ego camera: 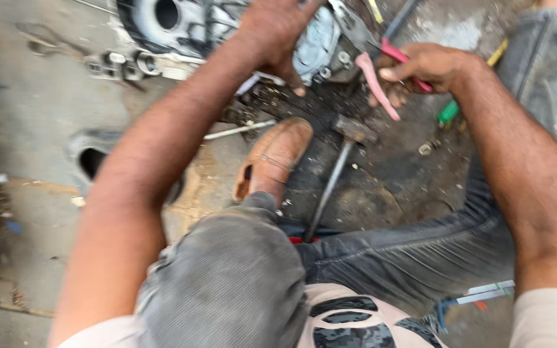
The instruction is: The person disassembles and repairs a metal engine casing component by hand on a workshop floor using a screwdriver, a hammer, a chisel, and a pair of pliers.
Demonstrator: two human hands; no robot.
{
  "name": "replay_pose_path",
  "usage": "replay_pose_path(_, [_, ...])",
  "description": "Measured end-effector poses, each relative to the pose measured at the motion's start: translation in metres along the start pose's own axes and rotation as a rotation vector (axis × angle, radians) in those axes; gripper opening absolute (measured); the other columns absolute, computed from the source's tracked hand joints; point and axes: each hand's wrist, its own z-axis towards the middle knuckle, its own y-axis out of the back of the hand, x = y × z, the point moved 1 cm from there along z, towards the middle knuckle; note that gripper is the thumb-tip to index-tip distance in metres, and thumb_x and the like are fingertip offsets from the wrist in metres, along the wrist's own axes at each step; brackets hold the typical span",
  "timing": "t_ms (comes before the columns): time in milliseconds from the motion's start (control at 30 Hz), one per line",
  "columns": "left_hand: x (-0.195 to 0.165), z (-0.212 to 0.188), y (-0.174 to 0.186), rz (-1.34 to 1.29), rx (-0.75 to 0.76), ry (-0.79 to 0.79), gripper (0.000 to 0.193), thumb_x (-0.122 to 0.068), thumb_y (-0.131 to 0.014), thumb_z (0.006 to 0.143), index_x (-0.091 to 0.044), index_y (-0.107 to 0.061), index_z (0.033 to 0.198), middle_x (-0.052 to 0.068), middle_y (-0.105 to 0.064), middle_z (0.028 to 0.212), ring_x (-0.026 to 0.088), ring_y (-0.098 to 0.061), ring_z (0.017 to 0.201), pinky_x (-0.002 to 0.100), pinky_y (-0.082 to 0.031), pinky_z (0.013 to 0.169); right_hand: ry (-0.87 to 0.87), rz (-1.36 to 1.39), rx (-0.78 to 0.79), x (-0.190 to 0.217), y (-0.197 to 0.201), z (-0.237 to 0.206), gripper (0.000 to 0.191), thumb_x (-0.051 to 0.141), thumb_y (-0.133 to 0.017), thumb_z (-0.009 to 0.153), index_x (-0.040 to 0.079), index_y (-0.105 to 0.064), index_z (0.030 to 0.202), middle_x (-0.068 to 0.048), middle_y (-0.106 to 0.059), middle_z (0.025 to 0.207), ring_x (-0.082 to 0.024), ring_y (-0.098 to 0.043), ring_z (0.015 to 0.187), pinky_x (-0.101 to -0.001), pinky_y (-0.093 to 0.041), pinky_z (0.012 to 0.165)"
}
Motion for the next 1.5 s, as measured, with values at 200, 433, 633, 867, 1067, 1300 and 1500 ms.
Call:
replay_pose_path(200, [-0.003, 0.002, 0.022, -0.011, 0.069, 0.182, 0.133, -0.056, -0.102, 0.039, -0.003, -0.043, 0.146, 0.021, -0.049, 0.142, 0.039, -0.045, 0.135, 0.049, -0.035, 0.119, 0.317, -1.085, -0.407, 0.008, 0.012, 0.004, 0.106, 0.052, -0.084, 0.066, 0.012, -0.045, 0.157, -0.015, -0.064, 0.129, -0.028, -0.058, 0.117, -0.0428, -0.046, 0.094])
replay_pose_path(433, [-0.025, -0.011, 0.084, 0.162, 0.102, 0.089, 0.181, -0.082, -0.099, 0.024, -0.024, 0.004, 0.161, 0.018, 0.009, 0.171, 0.043, -0.002, 0.158, 0.071, -0.009, 0.124, 0.031, -0.704, -0.647, 0.027, -0.014, 0.005, 0.121, 0.034, -0.106, 0.052, 0.004, -0.047, 0.152, -0.023, -0.072, 0.115, -0.032, -0.075, 0.103, -0.0456, -0.062, 0.093])
replay_pose_path(633, [-0.032, -0.024, 0.091, 0.107, 0.04, 0.084, 0.177, -0.077, -0.098, 0.024, -0.024, 0.001, 0.161, 0.018, 0.005, 0.171, 0.042, -0.003, 0.158, 0.07, -0.01, 0.124, -0.093, -0.986, -0.901, 0.032, -0.028, -0.005, 0.074, 0.043, -0.081, 0.077, 0.012, -0.061, 0.141, -0.022, -0.077, 0.107, -0.034, -0.078, 0.099, -0.0438, -0.063, 0.092])
replay_pose_path(867, [-0.037, -0.027, 0.094, 0.082, 0.111, 0.113, 0.176, -0.078, -0.097, 0.027, -0.024, 0.001, 0.162, 0.018, 0.006, 0.171, 0.043, 0.001, 0.157, 0.069, -0.002, 0.123, -0.019, -1.095, -1.064, 0.005, -0.044, -0.015, 0.048, 0.052, -0.068, 0.092, 0.021, -0.073, 0.128, -0.014, -0.077, 0.112, -0.034, -0.078, 0.1, -0.0454, -0.064, 0.088])
replay_pose_path(1067, [-0.034, -0.025, 0.091, 0.108, 0.12, 0.11, 0.176, -0.08, -0.095, 0.027, -0.024, 0.002, 0.163, 0.018, 0.007, 0.171, 0.042, 0.002, 0.158, 0.069, -0.002, 0.124, 0.245, -1.162, -1.367, -0.015, -0.051, -0.014, 0.04, 0.049, -0.053, 0.104, 0.027, -0.072, 0.131, -0.009, -0.074, 0.113, -0.026, -0.077, 0.089, -0.044, -0.064, 0.076])
replay_pose_path(1300, [-0.033, -0.023, 0.09, 0.158, 0.106, 0.081, 0.176, -0.084, -0.092, 0.03, -0.021, 0.006, 0.162, 0.019, 0.009, 0.171, 0.043, 0.004, 0.158, 0.068, -0.002, 0.123, 0.042, -1.073, -1.344, 0.002, -0.043, -0.002, 0.064, 0.069, -0.049, 0.1, 0.022, -0.066, 0.141, -0.025, -0.073, 0.117, -0.045, -0.071, 0.106, -0.0559, -0.059, 0.091])
replay_pose_path(1500, [-0.033, -0.017, 0.094, 0.088, 0.149, 0.087, 0.174, -0.082, -0.093, 0.033, -0.022, 0.01, 0.161, 0.021, 0.014, 0.169, 0.045, 0.009, 0.156, 0.072, 0.003, 0.12, -0.214, -0.959, -1.029, 0.029, -0.042, -0.004, 0.123, 0.096, -0.064, 0.059, 0.016, -0.054, 0.152, -0.028, -0.077, 0.121, -0.041, -0.076, 0.115, -0.0508, -0.06, 0.097])
